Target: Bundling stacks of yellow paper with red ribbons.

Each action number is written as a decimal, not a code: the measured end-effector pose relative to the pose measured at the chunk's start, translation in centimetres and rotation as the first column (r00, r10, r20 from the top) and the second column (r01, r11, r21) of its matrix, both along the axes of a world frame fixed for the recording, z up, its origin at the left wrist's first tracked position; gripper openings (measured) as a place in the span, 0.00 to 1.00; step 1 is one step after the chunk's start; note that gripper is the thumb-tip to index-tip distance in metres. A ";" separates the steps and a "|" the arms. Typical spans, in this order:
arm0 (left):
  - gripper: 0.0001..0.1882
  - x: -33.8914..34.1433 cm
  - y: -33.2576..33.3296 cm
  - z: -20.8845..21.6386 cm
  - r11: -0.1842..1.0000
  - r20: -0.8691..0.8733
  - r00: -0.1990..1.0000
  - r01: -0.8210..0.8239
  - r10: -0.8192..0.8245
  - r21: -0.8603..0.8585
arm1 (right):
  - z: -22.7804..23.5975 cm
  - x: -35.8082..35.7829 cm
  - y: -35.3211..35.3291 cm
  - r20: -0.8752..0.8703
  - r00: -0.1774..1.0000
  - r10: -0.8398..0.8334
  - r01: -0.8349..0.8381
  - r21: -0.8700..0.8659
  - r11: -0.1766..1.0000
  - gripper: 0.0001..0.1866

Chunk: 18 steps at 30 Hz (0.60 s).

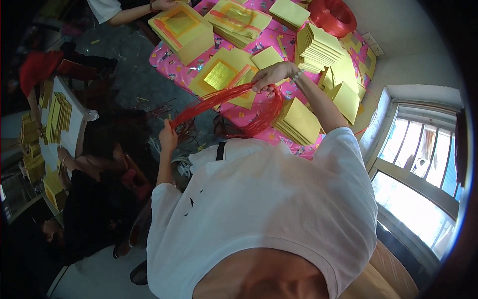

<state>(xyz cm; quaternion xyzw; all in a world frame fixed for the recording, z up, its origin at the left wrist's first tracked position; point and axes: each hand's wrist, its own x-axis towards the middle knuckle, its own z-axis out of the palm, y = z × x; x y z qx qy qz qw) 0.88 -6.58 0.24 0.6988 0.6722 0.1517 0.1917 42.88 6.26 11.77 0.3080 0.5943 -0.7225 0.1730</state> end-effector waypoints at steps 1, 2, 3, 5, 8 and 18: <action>0.14 0.2 -0.5 -0.3 0.989 -0.050 0.999 0.013 -0.020 -0.146 | 0.3 -0.3 0.0 0.001 1.000 -0.004 0.004 0.000 1.000 0.18; 0.15 0.2 -1.0 -0.8 0.957 -0.099 0.994 0.011 -0.042 -0.289 | 0.7 -1.1 -0.2 0.015 0.999 -0.051 0.050 0.047 0.998 0.17; 0.15 0.0 -1.3 -2.1 0.958 -0.101 0.994 0.009 -0.040 -0.288 | 0.9 -1.8 -0.3 0.027 0.995 -0.098 0.095 0.094 0.991 0.17; 0.29 0.0 -0.9 -3.5 0.924 -0.137 0.932 0.299 -0.336 -0.237 | -0.8 -2.3 0.1 -0.001 0.994 -0.113 0.113 0.099 0.989 0.14; 0.50 4.2 2.5 1.4 0.908 -0.097 0.915 0.368 -0.392 -0.199 | -1.7 -3.2 0.2 0.071 0.995 -0.066 0.051 0.203 0.978 0.18; 0.16 17.0 7.1 10.8 0.851 0.016 0.851 0.523 -0.524 0.041 | 1.2 -6.0 0.1 -0.047 0.994 0.095 -0.082 0.232 0.969 0.16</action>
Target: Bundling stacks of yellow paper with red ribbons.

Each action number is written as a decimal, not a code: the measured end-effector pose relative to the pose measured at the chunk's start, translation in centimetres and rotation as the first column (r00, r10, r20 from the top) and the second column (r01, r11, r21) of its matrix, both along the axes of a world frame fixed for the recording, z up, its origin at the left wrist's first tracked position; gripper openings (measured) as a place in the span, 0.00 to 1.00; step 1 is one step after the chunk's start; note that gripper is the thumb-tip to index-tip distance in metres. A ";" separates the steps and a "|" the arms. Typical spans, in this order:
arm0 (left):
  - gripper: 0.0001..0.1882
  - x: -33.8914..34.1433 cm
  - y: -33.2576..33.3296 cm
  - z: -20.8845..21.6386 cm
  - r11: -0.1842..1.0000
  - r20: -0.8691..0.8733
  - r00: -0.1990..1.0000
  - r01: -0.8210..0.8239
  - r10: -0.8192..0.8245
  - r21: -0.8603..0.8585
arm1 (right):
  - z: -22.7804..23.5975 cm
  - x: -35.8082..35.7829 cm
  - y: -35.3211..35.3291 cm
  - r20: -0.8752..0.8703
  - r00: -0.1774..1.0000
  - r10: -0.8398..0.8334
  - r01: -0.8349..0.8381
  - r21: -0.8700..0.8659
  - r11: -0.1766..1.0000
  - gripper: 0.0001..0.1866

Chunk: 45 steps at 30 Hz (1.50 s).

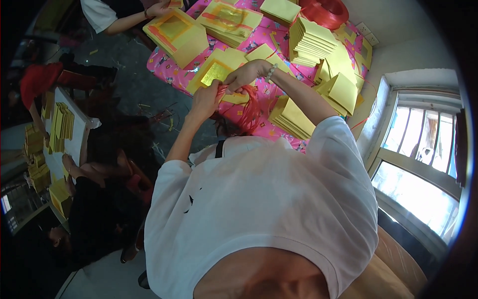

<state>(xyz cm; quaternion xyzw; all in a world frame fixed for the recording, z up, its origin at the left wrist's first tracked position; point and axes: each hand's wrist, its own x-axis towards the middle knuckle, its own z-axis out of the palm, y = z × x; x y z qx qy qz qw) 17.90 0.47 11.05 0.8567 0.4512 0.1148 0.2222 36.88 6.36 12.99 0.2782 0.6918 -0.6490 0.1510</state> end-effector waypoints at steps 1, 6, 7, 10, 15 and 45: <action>0.16 -0.7 0.0 -0.5 1.000 0.002 1.000 0.014 -0.014 0.000 | -0.5 0.6 0.1 -0.062 0.997 0.049 -0.052 -0.050 0.997 0.15; 0.14 -6.4 -0.7 -1.6 0.975 -0.122 0.967 -0.217 0.222 0.047 | -2.2 3.4 0.4 -0.196 0.980 -0.017 -0.008 -0.127 0.992 0.15; 0.14 -7.9 -1.2 -2.0 0.975 -0.124 0.968 -0.215 0.219 0.048 | -2.6 4.0 0.5 -0.157 0.987 -0.033 0.013 -0.128 0.992 0.16; 0.15 -11.4 -2.9 -4.4 0.948 -0.101 0.943 -0.317 0.318 0.021 | -2.6 3.7 0.6 -0.072 0.997 -0.025 0.019 -0.085 0.996 0.16; 0.13 -14.4 -5.1 -8.1 0.888 -0.037 0.888 -0.459 0.458 -0.022 | -3.4 3.2 1.2 0.024 0.999 0.041 -0.038 -0.094 0.995 0.17; 0.11 -7.7 1.0 -3.4 0.985 -0.093 0.984 -0.145 0.154 0.090 | -0.4 5.5 1.2 0.072 0.991 -0.110 0.116 -0.076 0.990 0.13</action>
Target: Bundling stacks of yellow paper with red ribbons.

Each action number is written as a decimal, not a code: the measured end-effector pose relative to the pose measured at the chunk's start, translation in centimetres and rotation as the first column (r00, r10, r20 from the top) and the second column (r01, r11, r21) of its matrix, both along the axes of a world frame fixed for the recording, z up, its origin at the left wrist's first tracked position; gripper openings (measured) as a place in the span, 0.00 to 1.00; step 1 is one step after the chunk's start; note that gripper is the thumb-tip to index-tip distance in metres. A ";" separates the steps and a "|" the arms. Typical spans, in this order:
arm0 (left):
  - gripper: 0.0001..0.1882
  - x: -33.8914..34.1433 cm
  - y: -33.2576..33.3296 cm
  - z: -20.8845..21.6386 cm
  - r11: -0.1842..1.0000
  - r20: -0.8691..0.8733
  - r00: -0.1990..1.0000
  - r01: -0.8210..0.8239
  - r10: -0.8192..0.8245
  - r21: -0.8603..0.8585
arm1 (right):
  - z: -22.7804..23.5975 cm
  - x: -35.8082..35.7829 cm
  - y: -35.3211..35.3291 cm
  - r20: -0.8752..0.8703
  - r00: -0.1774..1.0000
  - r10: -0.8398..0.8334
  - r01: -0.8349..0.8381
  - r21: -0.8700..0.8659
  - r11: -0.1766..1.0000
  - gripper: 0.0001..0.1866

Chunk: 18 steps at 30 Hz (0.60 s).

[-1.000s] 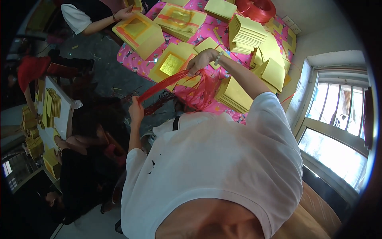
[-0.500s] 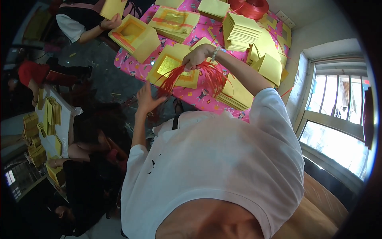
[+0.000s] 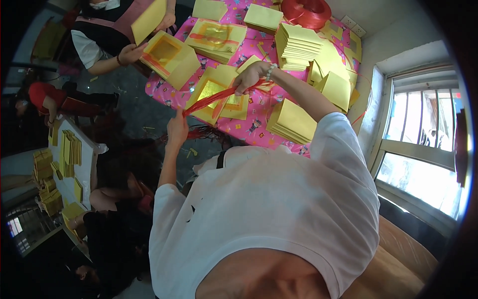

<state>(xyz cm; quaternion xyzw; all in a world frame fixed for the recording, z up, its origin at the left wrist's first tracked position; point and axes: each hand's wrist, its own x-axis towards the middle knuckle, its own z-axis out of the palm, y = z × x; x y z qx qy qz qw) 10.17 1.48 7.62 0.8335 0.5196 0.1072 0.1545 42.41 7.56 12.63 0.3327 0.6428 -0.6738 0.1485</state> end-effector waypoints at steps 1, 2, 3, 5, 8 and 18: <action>0.11 -1.1 -0.2 -0.7 0.999 0.001 1.000 -0.026 0.026 -0.023 | 0.0 0.2 0.2 0.040 0.999 -0.002 0.001 0.010 1.000 0.13; 0.10 -1.8 -0.5 -1.0 0.998 0.001 0.999 -0.046 0.047 -0.048 | -0.1 0.6 0.2 0.080 0.997 -0.010 0.008 0.020 1.000 0.13; 0.10 -2.4 -0.9 -1.4 0.998 -0.002 0.999 -0.047 0.047 -0.047 | -0.8 1.0 0.4 0.059 0.998 0.028 -0.030 0.033 0.999 0.13; 0.07 -3.0 -1.7 -1.9 0.979 0.016 0.995 -0.095 0.099 -0.182 | -1.1 1.5 0.5 0.042 0.999 0.018 -0.020 0.034 0.999 0.13; 0.06 -3.3 -2.4 -3.1 0.981 0.089 0.992 -0.078 0.095 -0.175 | -0.9 1.5 0.8 0.040 0.996 0.075 -0.076 0.035 0.996 0.14; 0.26 -1.8 -2.1 -5.2 0.966 -0.224 0.969 0.043 -0.102 -0.254 | 1.2 1.4 -0.3 0.306 0.951 -0.029 -0.039 0.215 0.976 0.14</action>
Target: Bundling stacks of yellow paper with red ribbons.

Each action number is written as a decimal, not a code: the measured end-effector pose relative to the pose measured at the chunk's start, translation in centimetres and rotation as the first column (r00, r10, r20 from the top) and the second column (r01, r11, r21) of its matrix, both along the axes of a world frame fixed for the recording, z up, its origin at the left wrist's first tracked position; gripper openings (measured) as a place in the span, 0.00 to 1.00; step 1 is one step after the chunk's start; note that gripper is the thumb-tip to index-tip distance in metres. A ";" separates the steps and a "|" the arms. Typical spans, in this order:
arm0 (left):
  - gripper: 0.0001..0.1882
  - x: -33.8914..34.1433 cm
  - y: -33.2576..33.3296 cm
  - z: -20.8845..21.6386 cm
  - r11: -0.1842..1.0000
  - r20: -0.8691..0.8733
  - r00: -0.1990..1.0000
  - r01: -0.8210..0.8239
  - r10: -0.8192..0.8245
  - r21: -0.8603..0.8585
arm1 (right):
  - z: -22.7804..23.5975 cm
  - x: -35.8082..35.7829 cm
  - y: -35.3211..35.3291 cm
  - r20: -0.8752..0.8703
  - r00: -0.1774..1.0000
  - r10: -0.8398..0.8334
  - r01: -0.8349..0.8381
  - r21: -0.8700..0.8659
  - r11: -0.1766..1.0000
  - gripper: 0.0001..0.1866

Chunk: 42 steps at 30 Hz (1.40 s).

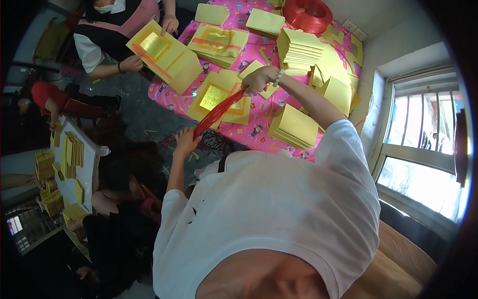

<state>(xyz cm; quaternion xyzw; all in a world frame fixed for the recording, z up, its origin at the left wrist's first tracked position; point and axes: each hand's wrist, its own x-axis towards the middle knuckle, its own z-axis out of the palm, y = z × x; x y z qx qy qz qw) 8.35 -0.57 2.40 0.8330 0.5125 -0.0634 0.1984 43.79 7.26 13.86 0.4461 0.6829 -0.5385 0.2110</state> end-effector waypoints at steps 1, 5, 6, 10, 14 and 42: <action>0.33 1.4 0.5 1.4 0.997 -0.025 0.999 0.049 -0.047 0.052 | 0.5 -0.4 -0.3 0.065 0.997 0.032 -0.034 0.039 0.999 0.13; 0.41 10.2 2.5 6.6 0.945 0.448 0.856 0.126 -0.257 0.302 | 2.0 -2.9 -0.6 0.166 0.980 0.108 -0.133 0.149 0.980 0.15; 0.41 12.2 2.8 7.3 0.942 0.448 0.855 0.128 -0.263 0.309 | 1.3 -3.2 -0.4 0.169 0.980 0.104 -0.131 0.155 0.979 0.15; 0.25 16.2 3.3 7.6 0.989 0.572 0.813 0.148 -0.110 -0.020 | 0.8 -3.0 0.0 0.093 0.980 0.179 -0.198 0.298 0.934 0.21; 0.10 16.0 3.2 6.9 0.999 0.645 0.764 -0.041 0.023 0.012 | 2.8 0.2 -0.3 -0.117 0.992 -0.038 0.058 0.176 0.983 0.32; 0.13 15.1 5.1 10.7 0.883 0.898 -0.194 -0.187 0.396 -0.430 | 0.8 -8.9 -6.1 -0.887 0.140 -0.440 0.693 -0.229 0.683 0.36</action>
